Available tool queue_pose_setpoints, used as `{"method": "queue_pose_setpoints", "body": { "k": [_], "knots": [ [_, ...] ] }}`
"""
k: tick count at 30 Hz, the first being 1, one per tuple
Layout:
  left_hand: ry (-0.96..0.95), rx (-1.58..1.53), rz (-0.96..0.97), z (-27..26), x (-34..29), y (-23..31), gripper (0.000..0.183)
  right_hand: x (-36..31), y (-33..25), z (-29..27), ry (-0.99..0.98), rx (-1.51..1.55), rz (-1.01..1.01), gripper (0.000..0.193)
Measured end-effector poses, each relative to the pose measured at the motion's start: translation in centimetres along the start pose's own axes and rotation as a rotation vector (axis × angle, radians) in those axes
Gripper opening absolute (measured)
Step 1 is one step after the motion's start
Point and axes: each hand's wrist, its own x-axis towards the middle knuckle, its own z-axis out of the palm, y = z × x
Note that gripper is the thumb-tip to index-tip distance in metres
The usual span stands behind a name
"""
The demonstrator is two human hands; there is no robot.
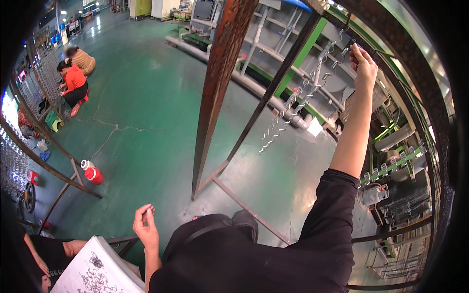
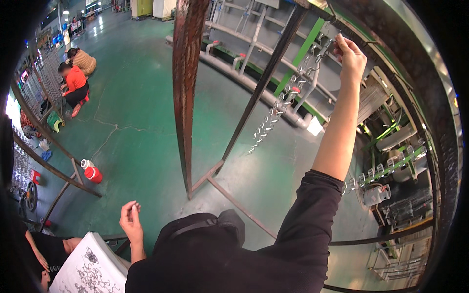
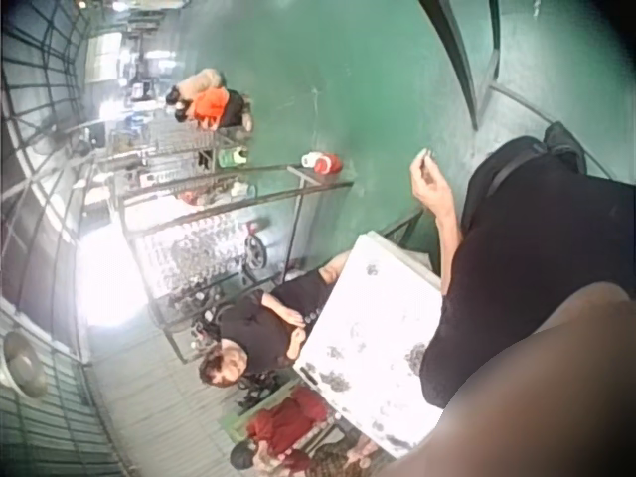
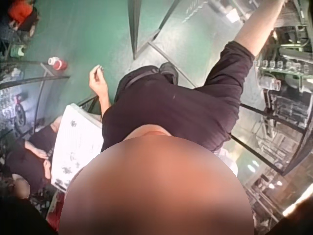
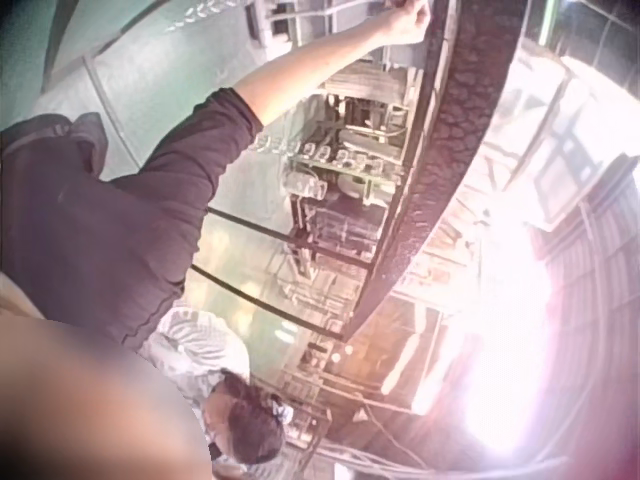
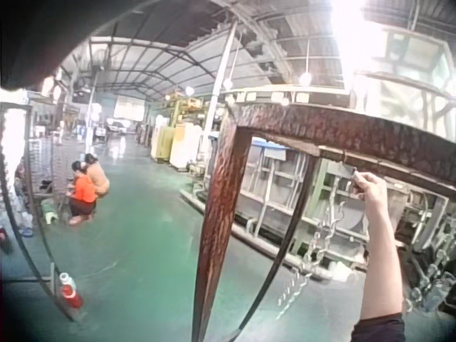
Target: The person picks small metal clips from a table and links them together by hand to form a chain. The person occasionally hangs the chain on a nearby metal frame and continues adding clips.
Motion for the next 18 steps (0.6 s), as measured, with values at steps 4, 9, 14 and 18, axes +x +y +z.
{"method": "queue_pose_setpoints", "body": {
  "k": [4, 9, 14, 18],
  "knots": [
    [0.016, 0.015, -0.008, 1.8, 0.7, 0.0, 0.011, 3.7, 0.2, 0.5, 0.015, -0.006, 0.024, 0.02],
    [0.017, 0.008, -0.009, 3.4, 1.1, -0.2, 0.011, 7.3, 0.5, 1.6, 0.009, -0.018, 0.024, 0.018],
    [0.02, 0.042, -0.01, 3.9, 1.4, -0.2, 0.011, 9.8, 1.7, 2.1, -0.018, -0.007, 0.015, 0.019],
    [0.03, 0.035, -0.011, 3.9, 1.4, -0.1, 0.012, 11.1, 3.0, 2.1, -0.027, -0.059, -0.011, 0.024]
  ]
}}
